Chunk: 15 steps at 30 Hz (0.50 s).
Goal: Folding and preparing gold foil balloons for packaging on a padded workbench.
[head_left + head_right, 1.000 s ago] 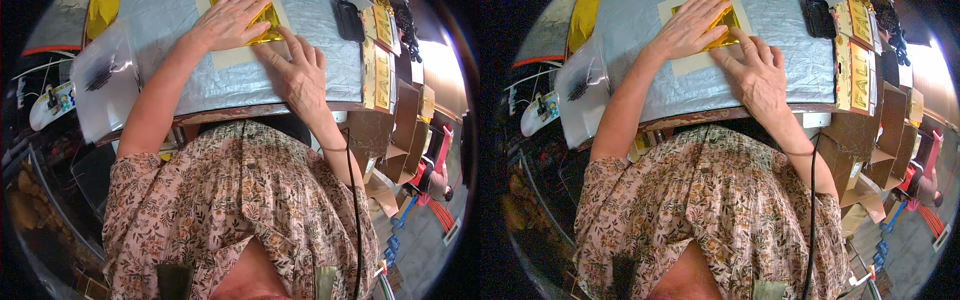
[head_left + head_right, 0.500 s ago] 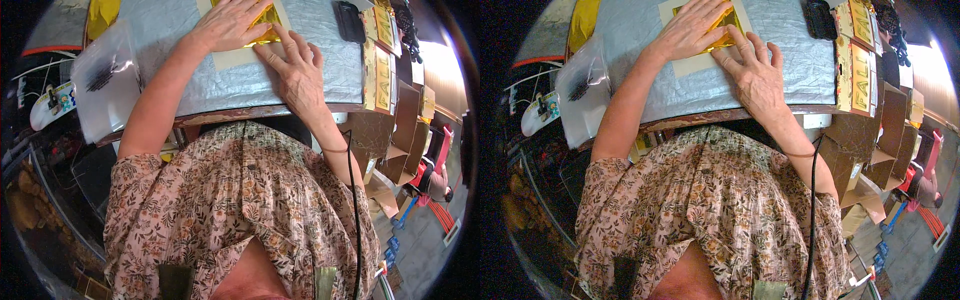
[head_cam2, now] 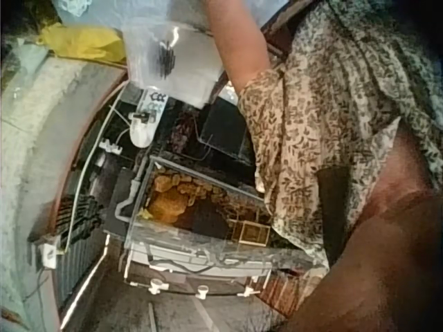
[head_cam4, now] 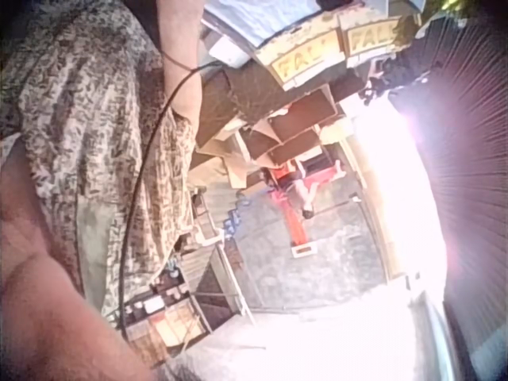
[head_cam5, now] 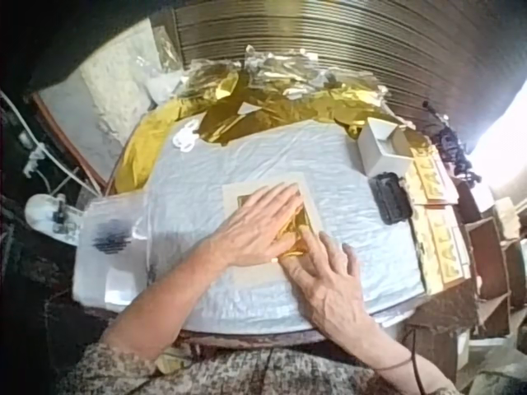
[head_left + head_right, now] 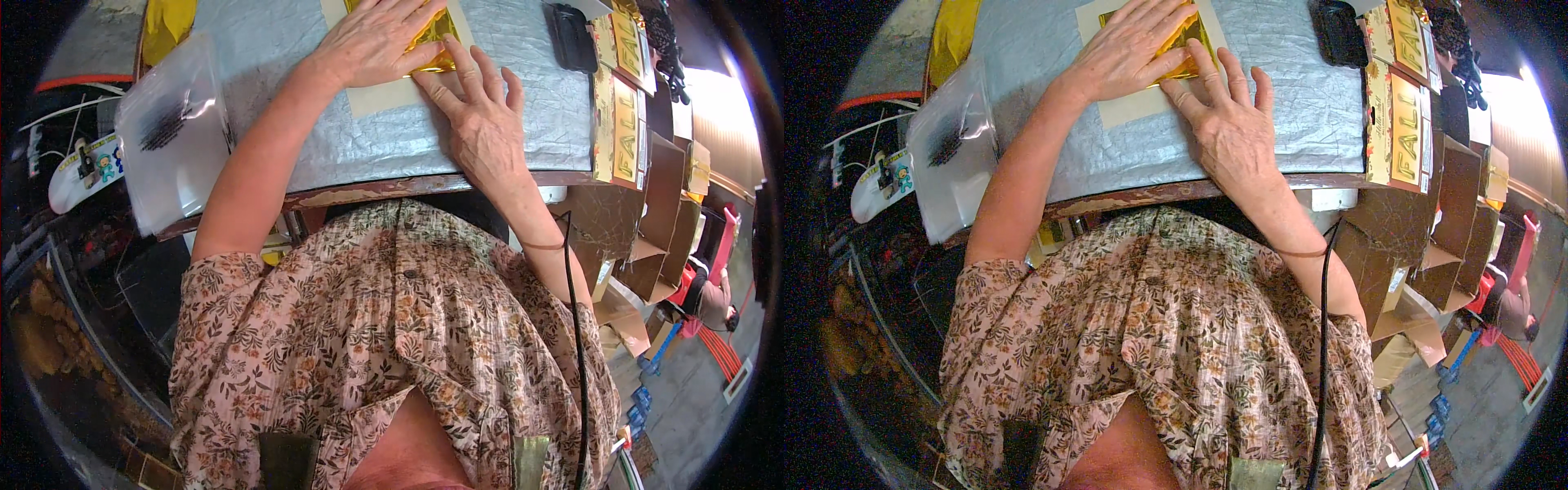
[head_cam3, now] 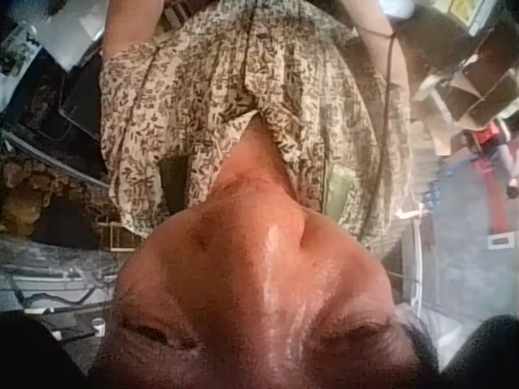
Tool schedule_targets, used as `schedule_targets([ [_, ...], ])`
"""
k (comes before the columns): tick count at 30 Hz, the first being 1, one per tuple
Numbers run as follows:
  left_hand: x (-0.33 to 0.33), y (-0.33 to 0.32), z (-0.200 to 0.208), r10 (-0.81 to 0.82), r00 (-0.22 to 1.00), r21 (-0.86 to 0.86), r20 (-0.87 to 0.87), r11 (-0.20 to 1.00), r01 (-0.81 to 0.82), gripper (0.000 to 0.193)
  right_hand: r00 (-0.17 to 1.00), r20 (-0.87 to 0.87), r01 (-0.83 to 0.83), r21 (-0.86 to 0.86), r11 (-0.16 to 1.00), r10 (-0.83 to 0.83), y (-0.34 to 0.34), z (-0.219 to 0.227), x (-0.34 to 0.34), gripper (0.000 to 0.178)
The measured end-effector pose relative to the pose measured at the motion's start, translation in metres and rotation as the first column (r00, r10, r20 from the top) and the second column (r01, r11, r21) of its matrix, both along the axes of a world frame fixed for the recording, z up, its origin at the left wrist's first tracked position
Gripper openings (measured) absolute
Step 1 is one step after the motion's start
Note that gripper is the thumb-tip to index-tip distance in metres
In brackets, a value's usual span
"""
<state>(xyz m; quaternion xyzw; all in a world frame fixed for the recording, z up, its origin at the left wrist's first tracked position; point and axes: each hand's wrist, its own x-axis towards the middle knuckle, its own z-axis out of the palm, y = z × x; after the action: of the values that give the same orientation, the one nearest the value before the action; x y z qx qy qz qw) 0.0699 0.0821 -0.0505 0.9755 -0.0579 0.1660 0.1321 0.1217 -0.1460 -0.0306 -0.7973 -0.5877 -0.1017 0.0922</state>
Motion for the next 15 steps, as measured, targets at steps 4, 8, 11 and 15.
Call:
schedule_targets([
  [4, -0.0006, -0.0011, 0.001, -0.006, 0.999, 0.027, 0.031, 1.0, 0.005, 0.071, 0.998, -0.014, 0.066, -0.038, 0.997, -0.066, 0.0021, 0.0042, -0.0056, 0.063],
  [8, -0.0016, -0.003, 0.0037, 0.001, 0.999, 0.029, 0.04, 1.0, -0.003, 0.072, 0.995, -0.06, 0.079, -0.027, 0.997, -0.08, -0.0009, 0.0041, -0.0041, 0.062],
  [11, -0.0015, -0.0044, 0.0059, 0.006, 1.0, 0.017, 0.013, 1.0, -0.006, 0.073, 0.994, -0.064, 0.086, -0.035, 0.996, -0.088, -0.0046, 0.0045, -0.0006, 0.061],
  [15, -0.0016, -0.0035, 0.0034, 0.005, 1.0, 0.034, 0.021, 0.999, -0.006, 0.074, 0.991, -0.083, 0.102, -0.005, 0.995, -0.102, -0.0032, 0.0044, 0.0001, 0.06],
])
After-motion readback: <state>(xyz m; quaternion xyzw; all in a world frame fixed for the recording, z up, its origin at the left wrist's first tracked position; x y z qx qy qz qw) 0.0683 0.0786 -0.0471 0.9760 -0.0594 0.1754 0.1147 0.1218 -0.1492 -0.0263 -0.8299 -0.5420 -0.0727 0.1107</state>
